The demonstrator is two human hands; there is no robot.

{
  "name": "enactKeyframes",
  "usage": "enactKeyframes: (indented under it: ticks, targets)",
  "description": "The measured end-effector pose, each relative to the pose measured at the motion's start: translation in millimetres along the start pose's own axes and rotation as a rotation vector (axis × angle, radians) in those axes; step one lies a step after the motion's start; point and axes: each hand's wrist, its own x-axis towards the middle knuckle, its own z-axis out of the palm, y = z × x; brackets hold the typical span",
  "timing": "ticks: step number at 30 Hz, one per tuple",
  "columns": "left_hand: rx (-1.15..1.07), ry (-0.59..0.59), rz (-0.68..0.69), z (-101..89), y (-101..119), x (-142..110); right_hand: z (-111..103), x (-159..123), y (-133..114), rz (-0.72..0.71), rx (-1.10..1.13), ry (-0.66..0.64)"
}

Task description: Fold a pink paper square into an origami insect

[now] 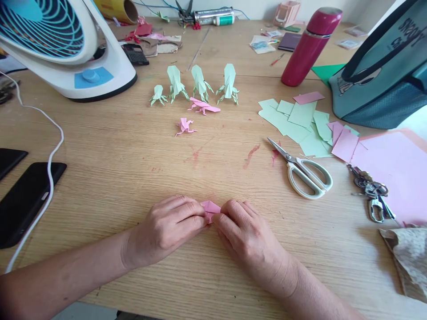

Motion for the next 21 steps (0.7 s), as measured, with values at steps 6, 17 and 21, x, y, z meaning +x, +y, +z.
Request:
enactKeyframes:
  ticks: [6, 17, 21]
  targets:
    - [-0.001, 0.005, -0.009, 0.6, 0.0, -0.9, 2.5, 2.7, 1.2, -0.021, 0.005, 0.011]
    - [0.062, 0.009, 0.07, -3.3, -1.9, -6.5, 5.9, 1.3, 2.8, -0.018, 0.011, 0.011]
    - [0.104, -0.026, 0.083, -6.5, -2.2, -8.7, 4.1, 2.3, 0.4, -0.014, 0.005, 0.016]
